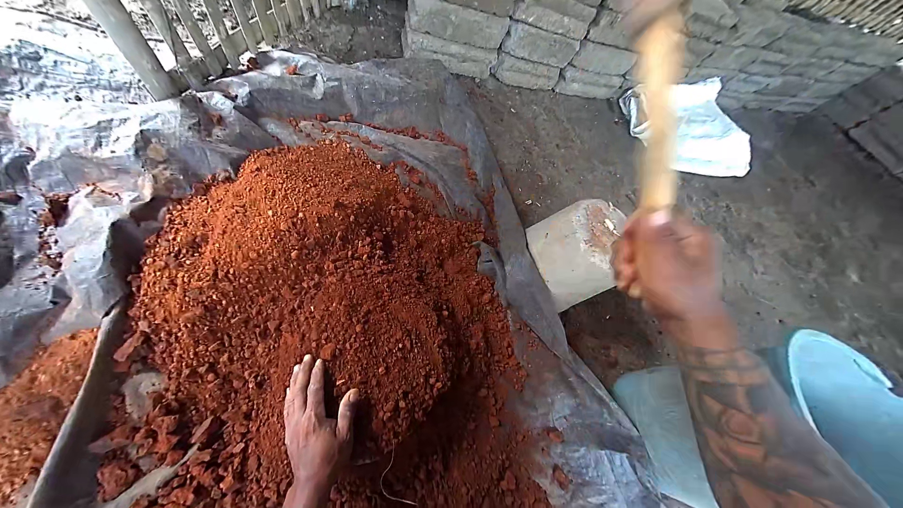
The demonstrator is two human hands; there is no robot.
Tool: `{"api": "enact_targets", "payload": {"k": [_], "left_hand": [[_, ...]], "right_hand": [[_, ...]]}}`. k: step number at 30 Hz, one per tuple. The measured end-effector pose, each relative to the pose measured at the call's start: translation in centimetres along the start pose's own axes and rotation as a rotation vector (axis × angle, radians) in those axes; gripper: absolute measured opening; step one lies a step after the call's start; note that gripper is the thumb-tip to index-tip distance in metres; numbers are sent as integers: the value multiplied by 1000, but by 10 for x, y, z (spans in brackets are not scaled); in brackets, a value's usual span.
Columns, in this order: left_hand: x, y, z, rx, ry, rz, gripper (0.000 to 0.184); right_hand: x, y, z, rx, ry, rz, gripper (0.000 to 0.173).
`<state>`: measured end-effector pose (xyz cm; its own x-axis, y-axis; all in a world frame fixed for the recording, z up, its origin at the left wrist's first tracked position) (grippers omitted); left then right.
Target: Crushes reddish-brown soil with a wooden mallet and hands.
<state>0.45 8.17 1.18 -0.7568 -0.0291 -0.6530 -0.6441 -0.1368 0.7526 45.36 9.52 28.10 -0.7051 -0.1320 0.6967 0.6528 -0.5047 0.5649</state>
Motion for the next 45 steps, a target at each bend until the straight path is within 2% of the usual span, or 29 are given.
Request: {"api": "enact_targets", "payload": {"k": [3, 4, 5, 6, 7, 9, 10, 12, 13, 15, 19, 21, 23, 25, 26, 27, 29, 30, 31, 32, 33, 35, 38, 39, 41, 43, 44, 45], "left_hand": [[-3, 1, -1, -10, -3, -2, 80], [-3, 0, -1, -4, 0, -3, 80], [-3, 0, -1, -2, 5, -6, 80], [-2, 0, 0, -1, 10, -8, 80], [-2, 0, 0, 2, 13, -6, 80], [-2, 0, 0, 7, 18, 0, 80], [-2, 0, -2, 10, 20, 4, 81], [-1, -2, 4, 5, 15, 3, 81], [0, -2, 1, 12, 21, 1, 81], [0, -2, 1, 18, 18, -4, 80], [0, -1, 0, 11, 9, -15, 81], [-1, -1, 0, 13, 10, -12, 80], [-1, -2, 0, 12, 13, -9, 81], [-1, -2, -1, 17, 17, -12, 80], [0, -2, -1, 21, 20, -11, 80], [0, -2, -1, 22, 23, -8, 80], [0, -2, -2, 24, 33, -4, 79], [0, -1, -2, 25, 29, -1, 79], [0, -1, 2, 16, 24, 1, 79], [0, -2, 3, 13, 32, -1, 79], [2, -2, -1, 25, 41, -1, 79], [1, -1, 1, 29, 41, -15, 78], [2, 0, 0, 19, 48, -14, 75], [3, 0, 0, 16, 50, -6, 75], [3, 0, 0, 8, 50, 4, 74], [3, 0, 1, 6, 49, 0, 74], [3, 0, 1, 4, 51, -4, 74], [3, -1, 1, 3, 53, -9, 75]], "right_hand": [[49, 19, 22, -346, 378, 112, 37], [43, 8, 8, -403, 411, 67, 38], [18, -14, -21, -383, 352, -30, 43], [-24, -46, -62, -260, 209, -162, 48], [-74, -84, -112, -18, -24, -293, 51], [-156, -140, -200, 585, -534, -377, 57], [-172, -148, -219, 763, -670, -371, 56], [-162, -137, -194, 832, -736, -299, 53], [-147, -123, -179, 800, -723, -252, 52], [-104, -85, -137, 623, -625, -142, 49], [-6, -2, -38, 82, -13, 105, 37], [37, 22, -8, -126, 227, 264, 33], [62, 18, -6, -286, 401, 359, 35], [30, -28, -55, -325, 341, 340, 47], [-8, -65, -104, -232, 224, 227, 54], [-52, -105, -160, -17, 37, 74, 58], [-125, -159, -247, 597, -449, -68, 57], [-140, -166, -263, 787, -619, -95, 54], [-142, -164, -254, 861, -693, -107, 51], [-136, -154, -233, 874, -694, -113, 50], [-121, -138, -214, 847, -658, -109, 50], [-73, -105, -154, 674, -421, -69, 47], [20, -54, -56, 265, 56, 98, 53], [47, -42, -29, 136, 165, 206, 57], [96, -28, 15, -79, 375, 407, 53], [123, -38, 34, -220, 526, 509, 51], [117, -57, 31, -241, 527, 487, 54], [94, -86, 17, -194, 474, 387, 59]]}}
Point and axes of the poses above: each hand's wrist, its own z-axis towards the middle knuckle, its own y-axis out of the back of the hand, x = y × z, the point moved 9 cm from there along z, towards the middle knuckle, and after that the axes turned 15 degrees about y, right-handed, at the moved point
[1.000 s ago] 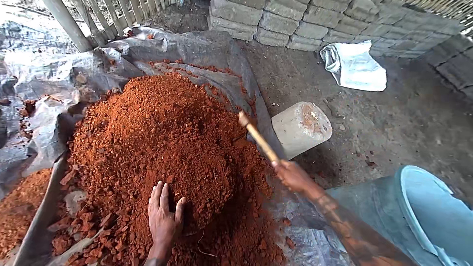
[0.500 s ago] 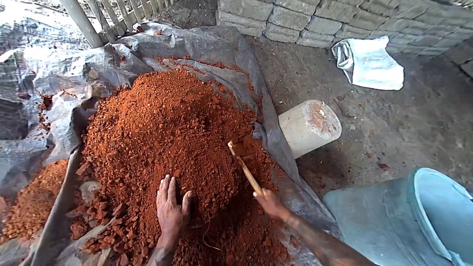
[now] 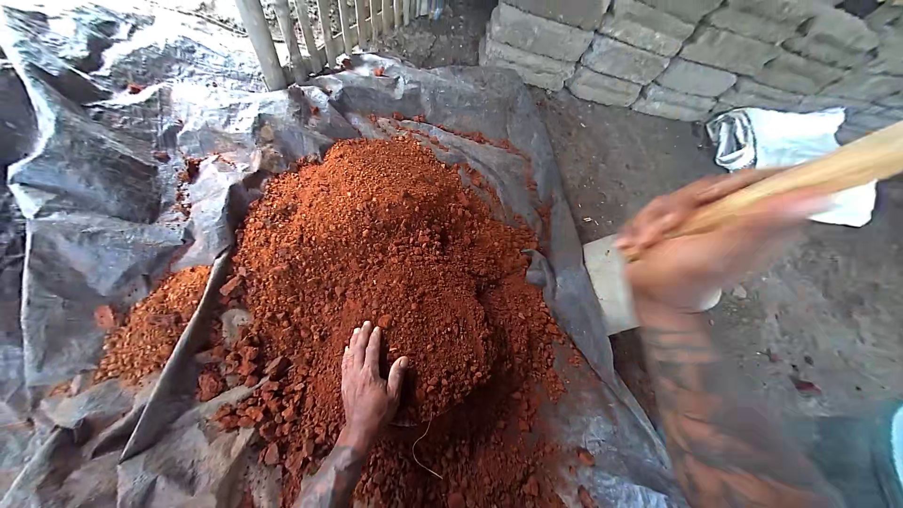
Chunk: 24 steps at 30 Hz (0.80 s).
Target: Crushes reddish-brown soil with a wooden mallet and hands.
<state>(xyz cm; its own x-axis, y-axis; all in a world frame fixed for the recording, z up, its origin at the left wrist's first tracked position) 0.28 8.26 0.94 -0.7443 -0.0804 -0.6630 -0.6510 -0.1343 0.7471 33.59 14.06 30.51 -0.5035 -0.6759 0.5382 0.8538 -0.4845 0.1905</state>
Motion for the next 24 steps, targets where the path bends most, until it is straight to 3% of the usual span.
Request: {"api": "enact_targets", "payload": {"k": [1, 3, 4, 5, 7, 10, 12, 16, 19, 21, 22, 24], "left_hand": [[1, 0, 0, 2, 2, 1, 75], [1, 0, 1, 9, 4, -8, 74], [1, -2, -2, 21, 10, -13, 73], [0, -2, -3, 32, 11, -16, 73], [-1, 0, 3, 8, 4, -15, 74], [1, -1, -3, -5, 17, -30, 73], [1, -1, -3, -2, 23, -36, 72], [2, 1, -3, -13, 13, -38, 73], [0, 0, -2, -21, 18, -36, 73], [1, 0, -2, -13, 22, -29, 74], [1, 0, 0, -10, 25, -30, 74], [2, -1, -1, 6, 27, -34, 74]], "right_hand": [[-34, -15, -48, 172, -110, -148, 67], [-109, -38, -161, 832, -539, -397, 70], [-136, -39, -199, 1127, -795, -444, 69], [-150, -35, -215, 1274, -966, -481, 66], [-155, -29, -188, 1254, -1097, -518, 64], [-109, -17, -128, 960, -1069, -387, 57], [-75, -11, -69, 734, -863, -255, 49], [-14, -2, 44, 223, -306, 12, 50], [1, -16, 59, -4, -14, 89, 53], [-45, -30, -22, 117, -87, -183, 60], [-84, -37, -83, 347, -214, -347, 66], [-150, -40, -196, 972, -715, -494, 70]]}}
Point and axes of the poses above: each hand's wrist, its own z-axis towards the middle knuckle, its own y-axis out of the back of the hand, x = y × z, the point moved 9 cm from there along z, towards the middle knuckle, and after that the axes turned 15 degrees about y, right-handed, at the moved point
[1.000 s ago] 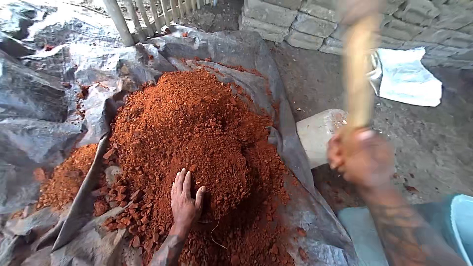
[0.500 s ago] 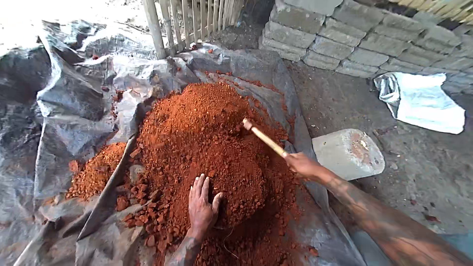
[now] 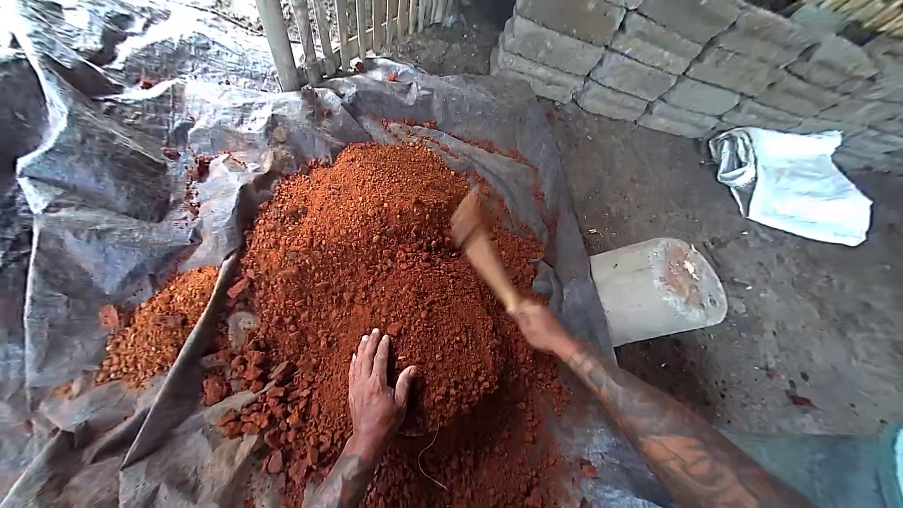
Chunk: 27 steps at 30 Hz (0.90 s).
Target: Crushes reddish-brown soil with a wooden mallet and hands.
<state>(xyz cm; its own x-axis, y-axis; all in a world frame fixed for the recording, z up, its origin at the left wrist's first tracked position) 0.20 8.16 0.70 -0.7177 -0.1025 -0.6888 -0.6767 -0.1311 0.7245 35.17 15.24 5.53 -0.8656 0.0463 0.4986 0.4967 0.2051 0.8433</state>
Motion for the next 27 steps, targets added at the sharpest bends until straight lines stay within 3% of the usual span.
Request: {"api": "enact_targets", "payload": {"k": [1, 2, 4, 7, 12, 14, 15, 16, 17, 19, 20, 21, 24, 27], "left_hand": [[0, 0, -2, 7, -1, 0, 74], [-1, 1, 1, -2, -12, -1, 75], [0, 1, 3, -15, -4, -5, 74], [-2, -1, 1, -12, -4, -6, 73], [-3, 1, -1, -26, -12, -4, 74], [-4, 1, 0, -32, -18, 0, 76], [-4, 1, -1, -35, -19, -3, 76], [-4, 1, -1, -33, -16, -8, 76], [-3, 1, -1, -26, -12, -11, 76], [-2, 3, 0, -13, -14, -8, 74], [-3, 2, -2, -6, -12, -9, 74], [-2, 1, -3, 1, -10, -7, 74], [-1, 0, -1, -3, -2, -2, 74], [-1, 0, -1, -5, -11, -1, 73]], "right_hand": [[-21, -25, -3, 250, -150, -25, 68], [-25, -26, -1, 347, -224, -9, 64], [-6, 10, -1, 317, -254, 82, 60], [38, 96, -24, -13, -108, 296, 49], [115, 245, -43, -689, 517, 462, 43], [132, 255, -47, -898, 689, 509, 45], [125, 236, -47, -955, 677, 458, 47], [102, 197, -46, -951, 574, 342, 51], [66, 140, -44, -838, 407, 185, 57], [-19, 13, -45, -243, -77, 15, 60], [-50, -27, -50, 46, -260, 2, 62], [-65, -44, -54, 217, -365, 11, 61], [-47, 1, -58, 194, -424, 183, 58], [3, 83, -73, -119, -215, 435, 47]]}}
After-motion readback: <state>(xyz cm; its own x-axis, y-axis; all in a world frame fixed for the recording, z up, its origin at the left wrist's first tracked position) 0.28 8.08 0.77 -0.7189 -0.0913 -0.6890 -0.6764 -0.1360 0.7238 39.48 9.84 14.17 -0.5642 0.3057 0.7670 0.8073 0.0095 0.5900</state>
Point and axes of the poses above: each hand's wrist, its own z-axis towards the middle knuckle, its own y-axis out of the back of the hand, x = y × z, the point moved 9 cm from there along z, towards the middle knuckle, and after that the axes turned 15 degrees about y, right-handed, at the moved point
